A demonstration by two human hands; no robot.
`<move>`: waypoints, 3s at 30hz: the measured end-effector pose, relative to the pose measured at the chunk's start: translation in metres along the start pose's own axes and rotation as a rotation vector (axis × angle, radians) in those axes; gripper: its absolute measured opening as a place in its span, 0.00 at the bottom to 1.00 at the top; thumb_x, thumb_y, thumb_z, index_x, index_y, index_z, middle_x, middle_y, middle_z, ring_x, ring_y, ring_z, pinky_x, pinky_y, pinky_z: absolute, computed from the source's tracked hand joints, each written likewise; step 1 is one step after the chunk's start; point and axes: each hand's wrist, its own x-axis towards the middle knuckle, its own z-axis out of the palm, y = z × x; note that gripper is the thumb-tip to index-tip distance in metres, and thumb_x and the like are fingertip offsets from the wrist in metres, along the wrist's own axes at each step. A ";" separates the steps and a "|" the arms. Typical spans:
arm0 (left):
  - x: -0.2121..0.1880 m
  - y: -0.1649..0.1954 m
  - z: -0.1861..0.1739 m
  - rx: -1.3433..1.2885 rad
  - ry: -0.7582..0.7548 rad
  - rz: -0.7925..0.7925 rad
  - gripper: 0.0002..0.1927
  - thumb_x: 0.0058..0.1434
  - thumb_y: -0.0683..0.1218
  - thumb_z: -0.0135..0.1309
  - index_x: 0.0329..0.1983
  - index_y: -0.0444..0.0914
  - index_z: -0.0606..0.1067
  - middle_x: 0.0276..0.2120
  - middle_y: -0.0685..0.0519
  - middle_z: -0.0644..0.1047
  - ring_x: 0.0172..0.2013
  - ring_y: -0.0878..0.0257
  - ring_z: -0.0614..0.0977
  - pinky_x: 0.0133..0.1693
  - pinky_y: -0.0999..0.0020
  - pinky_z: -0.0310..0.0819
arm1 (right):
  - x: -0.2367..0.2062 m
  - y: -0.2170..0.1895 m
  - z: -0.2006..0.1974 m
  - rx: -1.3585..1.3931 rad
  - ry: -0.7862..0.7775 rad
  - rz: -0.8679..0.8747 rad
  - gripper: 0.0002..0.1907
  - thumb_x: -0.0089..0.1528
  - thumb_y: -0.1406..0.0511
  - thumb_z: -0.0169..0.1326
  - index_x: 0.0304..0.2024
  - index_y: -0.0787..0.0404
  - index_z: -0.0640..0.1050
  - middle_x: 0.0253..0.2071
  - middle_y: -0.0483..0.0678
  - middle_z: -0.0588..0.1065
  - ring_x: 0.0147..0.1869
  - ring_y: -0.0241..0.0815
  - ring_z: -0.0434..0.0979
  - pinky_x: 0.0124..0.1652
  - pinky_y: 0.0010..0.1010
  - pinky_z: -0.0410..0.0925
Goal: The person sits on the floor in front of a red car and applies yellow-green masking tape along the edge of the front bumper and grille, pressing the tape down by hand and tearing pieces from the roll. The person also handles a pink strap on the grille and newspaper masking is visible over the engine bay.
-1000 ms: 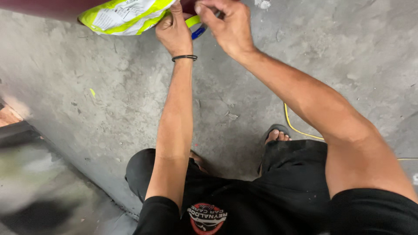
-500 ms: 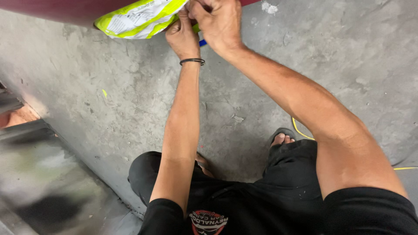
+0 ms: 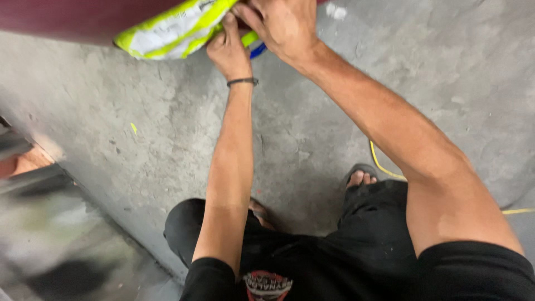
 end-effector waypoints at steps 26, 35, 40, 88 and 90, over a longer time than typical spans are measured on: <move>-0.012 0.031 -0.061 0.004 -0.142 -0.233 0.33 0.65 0.65 0.54 0.19 0.33 0.77 0.13 0.57 0.72 0.14 0.71 0.71 0.18 0.72 0.66 | 0.014 -0.009 0.000 0.916 -0.285 0.650 0.15 0.75 0.61 0.53 0.42 0.67 0.82 0.34 0.47 0.81 0.32 0.31 0.80 0.27 0.25 0.73; -0.061 0.001 -0.118 -0.356 0.075 -0.670 0.31 0.66 0.64 0.54 0.23 0.33 0.76 0.16 0.54 0.72 0.15 0.67 0.71 0.19 0.71 0.62 | 0.017 -0.004 0.013 0.975 -0.145 0.782 0.10 0.71 0.68 0.55 0.38 0.68 0.81 0.33 0.53 0.82 0.30 0.39 0.81 0.29 0.32 0.74; -0.063 0.002 -0.139 -0.555 0.057 -0.662 0.25 0.68 0.61 0.50 0.33 0.34 0.77 0.18 0.53 0.74 0.17 0.66 0.72 0.21 0.71 0.61 | 0.018 -0.018 0.007 1.071 -0.132 0.937 0.11 0.71 0.65 0.53 0.37 0.66 0.79 0.33 0.54 0.81 0.28 0.42 0.78 0.34 0.39 0.77; -0.100 0.010 -0.170 -0.277 -0.302 -0.060 0.30 0.67 0.34 0.52 0.73 0.41 0.65 0.59 0.44 0.78 0.59 0.54 0.81 0.58 0.64 0.75 | -0.057 -0.149 0.034 0.139 -0.934 0.356 0.18 0.68 0.59 0.61 0.53 0.66 0.79 0.39 0.52 0.80 0.37 0.40 0.77 0.38 0.32 0.73; -0.108 0.018 -0.160 -0.135 -0.334 -0.027 0.32 0.65 0.35 0.53 0.73 0.43 0.65 0.57 0.40 0.78 0.58 0.49 0.81 0.56 0.62 0.76 | -0.055 -0.148 0.020 -0.042 -0.959 0.330 0.18 0.66 0.59 0.64 0.50 0.65 0.80 0.37 0.55 0.80 0.35 0.42 0.78 0.38 0.35 0.73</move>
